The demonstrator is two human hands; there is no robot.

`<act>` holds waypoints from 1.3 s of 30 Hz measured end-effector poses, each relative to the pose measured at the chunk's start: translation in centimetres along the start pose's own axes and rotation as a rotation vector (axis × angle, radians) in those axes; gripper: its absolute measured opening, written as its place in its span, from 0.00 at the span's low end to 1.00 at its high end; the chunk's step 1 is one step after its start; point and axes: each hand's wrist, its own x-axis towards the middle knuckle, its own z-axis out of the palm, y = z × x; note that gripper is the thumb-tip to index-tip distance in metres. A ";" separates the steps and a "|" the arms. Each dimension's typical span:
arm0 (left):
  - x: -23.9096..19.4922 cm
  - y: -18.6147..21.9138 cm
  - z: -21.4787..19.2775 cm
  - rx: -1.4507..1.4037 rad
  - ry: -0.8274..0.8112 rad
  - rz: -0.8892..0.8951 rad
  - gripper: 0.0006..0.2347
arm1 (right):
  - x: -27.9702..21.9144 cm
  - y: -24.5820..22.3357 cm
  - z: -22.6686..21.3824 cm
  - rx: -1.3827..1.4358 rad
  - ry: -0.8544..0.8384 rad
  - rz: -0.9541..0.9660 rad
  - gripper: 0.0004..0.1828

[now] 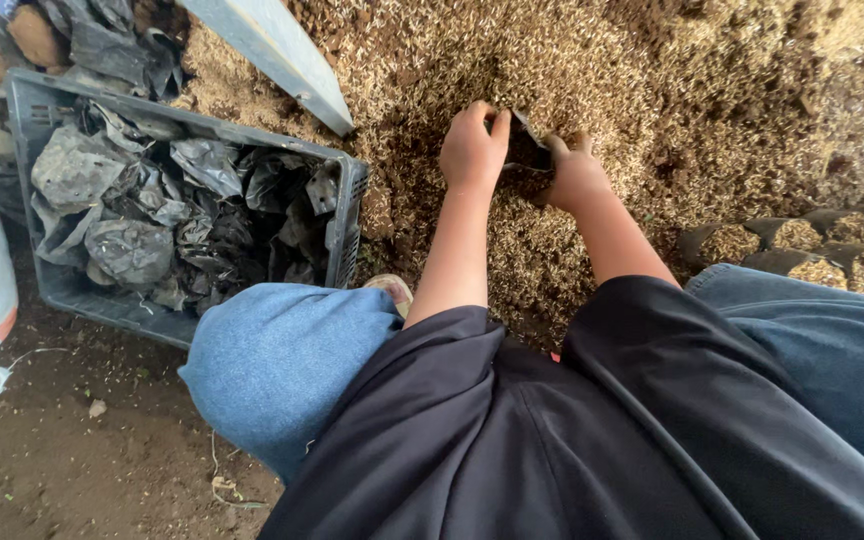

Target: The person scoops a dry, granular material from a large pile and fills small black pouches. They repeatedly grab handfuls of the material, stuff it into the pouches, and place the filled pouches into a nearby crate.

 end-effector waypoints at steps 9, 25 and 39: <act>-1.5 -0.3 -1.3 0.053 -0.410 -0.254 0.22 | 0.9 2.0 -4.5 0.849 0.019 0.015 0.23; -0.6 -2.0 1.4 -0.395 -0.673 -0.412 0.09 | 2.0 -2.5 -3.8 -0.004 0.529 -0.358 0.34; 0.4 -2.7 0.7 -0.328 -0.715 -0.296 0.12 | 1.7 -4.6 -8.7 0.482 0.199 -0.053 0.28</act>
